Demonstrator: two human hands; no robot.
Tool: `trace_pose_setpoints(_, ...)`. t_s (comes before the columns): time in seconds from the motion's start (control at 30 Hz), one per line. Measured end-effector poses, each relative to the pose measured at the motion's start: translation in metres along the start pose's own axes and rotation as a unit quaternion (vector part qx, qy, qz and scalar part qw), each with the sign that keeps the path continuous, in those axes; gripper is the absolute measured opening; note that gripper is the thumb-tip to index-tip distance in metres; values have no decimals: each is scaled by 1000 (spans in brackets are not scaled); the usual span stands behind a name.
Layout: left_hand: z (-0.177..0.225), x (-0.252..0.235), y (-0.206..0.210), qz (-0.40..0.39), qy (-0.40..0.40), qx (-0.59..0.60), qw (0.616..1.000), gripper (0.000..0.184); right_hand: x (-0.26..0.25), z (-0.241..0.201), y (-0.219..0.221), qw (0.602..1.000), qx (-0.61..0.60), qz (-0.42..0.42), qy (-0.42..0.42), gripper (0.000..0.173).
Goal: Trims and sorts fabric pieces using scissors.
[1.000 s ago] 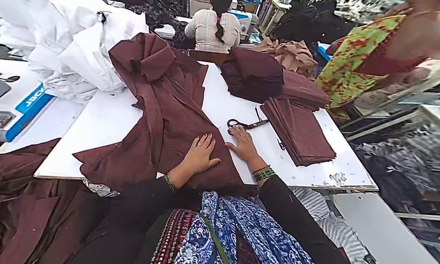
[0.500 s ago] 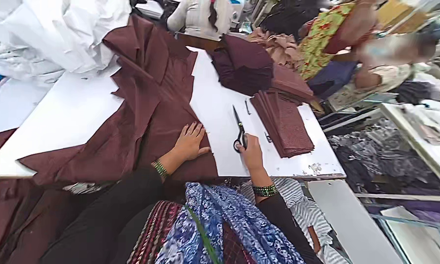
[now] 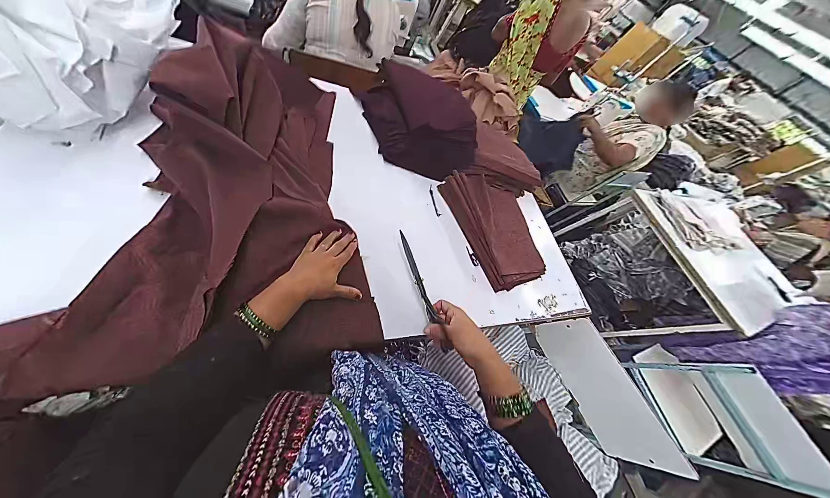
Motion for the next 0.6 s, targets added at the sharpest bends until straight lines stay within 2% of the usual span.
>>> trace_pose_setpoints(0.03,-1,-1,0,20,10,11,1000,112,10,7,9,1000,-19,-24,-7,31)
trace_pose_setpoints(0.13,-5,-2,2,89,35,36,995,108,40,24,28,995,-7,-98,-16,77)
trace_pose_setpoints(0.2,-9,-6,0,88,33,48,994,110,56,28,27,989,53,-139,8,103)
trace_pose_setpoints(0.23,-9,-9,-1,81,26,46,995,112,63,30,24,985,79,-153,29,109)
trace_pose_setpoints(0.27,-10,-11,-1,75,18,42,996,116,69,33,20,981,93,-164,50,106)
trace_pose_setpoints(0.3,-10,-12,-1,69,10,39,997,119,74,36,18,977,104,-174,71,95)
trace_pose_setpoints(0.37,-10,-14,-3,58,-7,34,998,124,81,34,16,971,113,-183,104,63)
trace_pose_setpoints(0.4,-10,-15,-5,55,-14,37,998,125,80,31,18,968,127,-184,112,53)
trace_pose_setpoints(0.5,-10,-18,-9,33,-35,31,998,127,69,20,33,958,192,-172,128,35)
trace_pose_setpoints(0.6,-10,-19,-11,29,-44,33,998,127,56,8,49,951,232,-148,144,31)
Point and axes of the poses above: each hand's wrist, its own x-axis away from the middle knuckle, its own y-axis out of the palm, z = x × y, the point moved 5 cm from there along -x, towards the middle knuckle, and after that the axes turned 5 degrees about -y, right-handed, at the moved point
